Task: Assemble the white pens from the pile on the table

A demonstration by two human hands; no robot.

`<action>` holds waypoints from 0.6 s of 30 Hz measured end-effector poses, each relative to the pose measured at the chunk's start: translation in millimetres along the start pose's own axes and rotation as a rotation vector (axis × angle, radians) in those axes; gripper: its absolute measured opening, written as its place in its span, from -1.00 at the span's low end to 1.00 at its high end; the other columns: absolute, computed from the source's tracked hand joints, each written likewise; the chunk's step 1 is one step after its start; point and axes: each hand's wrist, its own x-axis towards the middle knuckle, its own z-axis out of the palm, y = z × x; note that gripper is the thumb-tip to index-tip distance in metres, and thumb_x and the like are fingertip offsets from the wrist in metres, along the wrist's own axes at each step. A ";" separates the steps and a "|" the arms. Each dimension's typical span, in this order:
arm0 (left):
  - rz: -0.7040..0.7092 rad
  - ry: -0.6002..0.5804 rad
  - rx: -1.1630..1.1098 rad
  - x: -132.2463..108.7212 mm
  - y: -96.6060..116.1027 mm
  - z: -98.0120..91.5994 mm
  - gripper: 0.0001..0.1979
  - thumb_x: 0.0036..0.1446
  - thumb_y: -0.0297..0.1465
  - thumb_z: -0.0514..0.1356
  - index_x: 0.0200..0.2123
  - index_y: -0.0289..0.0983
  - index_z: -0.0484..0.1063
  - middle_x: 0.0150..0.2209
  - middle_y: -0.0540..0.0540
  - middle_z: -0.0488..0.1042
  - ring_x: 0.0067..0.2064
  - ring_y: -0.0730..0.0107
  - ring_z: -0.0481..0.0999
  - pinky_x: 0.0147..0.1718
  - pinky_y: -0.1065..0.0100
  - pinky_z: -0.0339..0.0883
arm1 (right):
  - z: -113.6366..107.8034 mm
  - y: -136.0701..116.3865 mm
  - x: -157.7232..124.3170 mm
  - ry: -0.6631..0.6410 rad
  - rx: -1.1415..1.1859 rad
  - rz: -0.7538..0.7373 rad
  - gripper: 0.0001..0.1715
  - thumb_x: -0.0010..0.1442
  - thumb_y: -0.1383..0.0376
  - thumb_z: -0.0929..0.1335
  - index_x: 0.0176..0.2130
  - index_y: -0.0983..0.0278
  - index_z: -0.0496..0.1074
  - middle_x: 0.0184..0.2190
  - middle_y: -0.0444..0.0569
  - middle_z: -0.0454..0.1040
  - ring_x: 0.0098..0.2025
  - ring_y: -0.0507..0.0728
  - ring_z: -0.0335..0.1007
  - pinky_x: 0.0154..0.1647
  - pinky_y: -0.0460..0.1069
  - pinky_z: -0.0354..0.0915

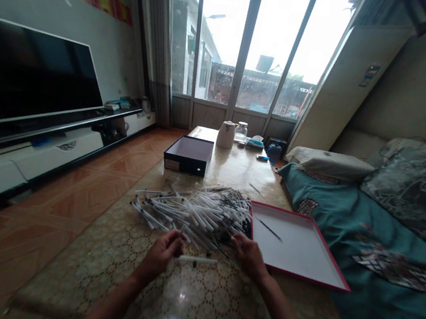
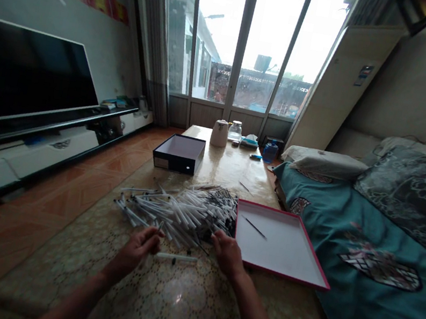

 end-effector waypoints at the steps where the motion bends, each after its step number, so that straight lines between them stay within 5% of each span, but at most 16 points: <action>1: -0.061 0.022 -0.170 -0.1 -3.1 13.7 -0.79 0.03 -0.25 0.17 -0.36 -0.29 0.40 -0.49 -0.06 0.48 -0.41 0.38 0.47 -0.37 0.39 0.31 | 5.6 -6.0 9.2 0.010 0.024 0.026 -0.73 0.22 0.22 0.16 -0.38 0.20 0.38 -0.56 -0.13 0.44 -0.48 0.06 0.39 -0.49 -0.12 0.17; 4: -0.236 0.175 -0.517 -4.2 -15.0 46.5 -0.83 -0.02 -0.33 0.24 -0.37 -0.32 0.40 -0.40 -0.11 0.52 -0.39 0.42 0.50 -0.37 0.43 0.34 | 14.7 -21.0 34.3 0.111 0.108 0.111 -0.73 0.18 0.23 0.19 -0.19 0.25 0.38 -0.48 -0.07 0.48 -0.44 0.10 0.42 -0.43 -0.08 0.22; 8: -0.383 0.402 -0.811 -14.4 -26.2 57.6 -0.95 0.05 -0.51 0.17 -0.35 -0.32 0.39 -0.41 -0.10 0.52 -0.38 0.46 0.52 -0.34 0.43 0.39 | 13.2 -27.4 39.0 0.245 0.243 0.188 -0.51 0.12 0.23 0.24 0.05 0.31 0.22 -0.37 -0.03 0.50 -0.46 0.09 0.43 -0.41 -0.06 0.27; 11: -0.418 0.481 -0.886 -19.6 -27.6 55.9 -0.92 0.10 -0.57 0.10 -0.38 -0.34 0.37 -0.43 -0.10 0.52 -0.39 0.45 0.54 -0.34 0.40 0.42 | 21.3 -35.7 11.3 0.201 0.281 0.189 -0.67 0.17 0.18 0.19 -0.17 0.30 0.39 -0.50 -0.08 0.48 -0.52 0.06 0.39 -0.46 -0.08 0.23; 14: -0.390 0.506 -0.907 -21.9 -26.5 57.0 -0.88 0.13 -0.59 0.06 -0.40 -0.34 0.36 -0.44 -0.09 0.52 -0.39 0.47 0.54 -0.32 0.41 0.43 | 39.2 -51.8 -27.0 -0.008 0.371 0.127 -0.55 0.22 0.10 0.15 -0.50 0.28 0.40 -0.66 -0.13 0.38 -0.60 0.02 0.31 -0.54 -0.11 0.16; 18: -0.347 0.486 -0.914 -23.8 -27.5 61.9 -0.89 0.12 -0.59 0.08 -0.38 -0.34 0.37 -0.40 -0.10 0.52 -0.35 0.45 0.54 -0.28 0.39 0.44 | 57.4 -68.9 -56.0 -0.063 0.428 0.130 -0.48 0.25 0.05 0.10 -0.49 0.27 0.38 -0.63 -0.13 0.39 -0.56 0.02 0.31 -0.53 -0.13 0.13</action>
